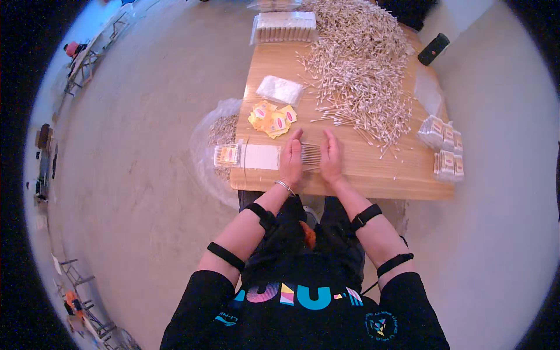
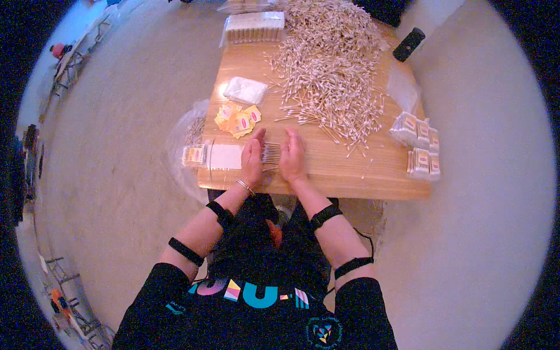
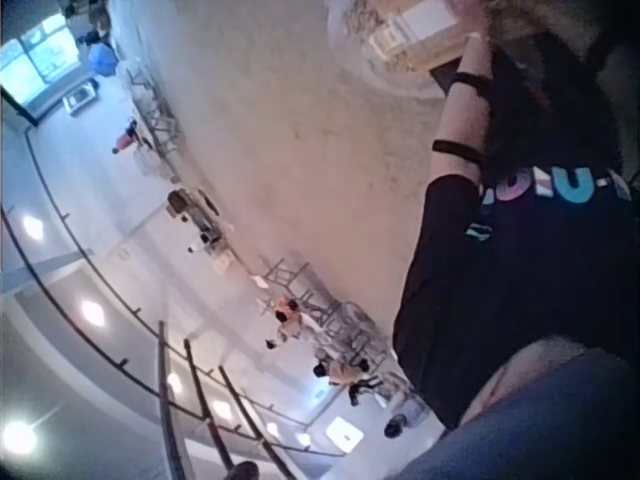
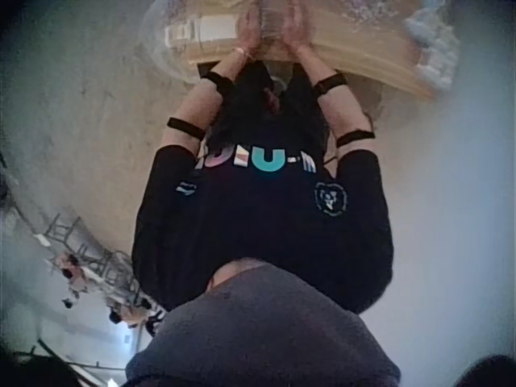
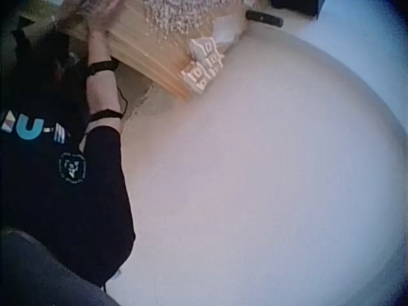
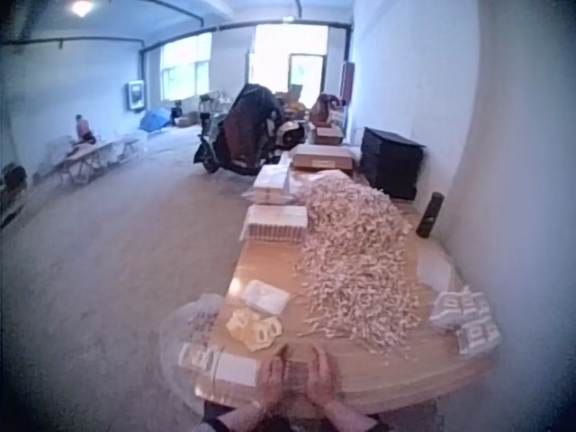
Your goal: The recorder is counting out and packing small stick-like hygiene or medical product components into plastic bags.
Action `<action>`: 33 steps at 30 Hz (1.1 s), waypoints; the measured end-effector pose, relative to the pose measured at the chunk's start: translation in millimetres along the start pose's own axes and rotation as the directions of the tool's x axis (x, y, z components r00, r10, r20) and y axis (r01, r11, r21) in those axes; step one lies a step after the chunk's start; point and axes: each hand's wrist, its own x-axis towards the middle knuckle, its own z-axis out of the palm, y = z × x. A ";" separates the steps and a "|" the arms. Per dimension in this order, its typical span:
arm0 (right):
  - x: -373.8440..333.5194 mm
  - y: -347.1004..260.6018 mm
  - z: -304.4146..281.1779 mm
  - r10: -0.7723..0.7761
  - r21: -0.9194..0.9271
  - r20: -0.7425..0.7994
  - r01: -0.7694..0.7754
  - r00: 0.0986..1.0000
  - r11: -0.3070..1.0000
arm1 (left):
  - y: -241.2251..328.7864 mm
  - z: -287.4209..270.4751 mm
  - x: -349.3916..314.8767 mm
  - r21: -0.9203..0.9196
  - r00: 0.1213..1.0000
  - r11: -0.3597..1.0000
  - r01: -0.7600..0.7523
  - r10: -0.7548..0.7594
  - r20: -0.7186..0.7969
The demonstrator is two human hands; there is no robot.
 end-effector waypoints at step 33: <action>-2.7 -5.8 10.2 0.143 0.218 0.031 -0.147 0.989 0.965 | -3.7 -4.2 2.4 0.021 1.000 1.000 -0.018 0.018 -0.007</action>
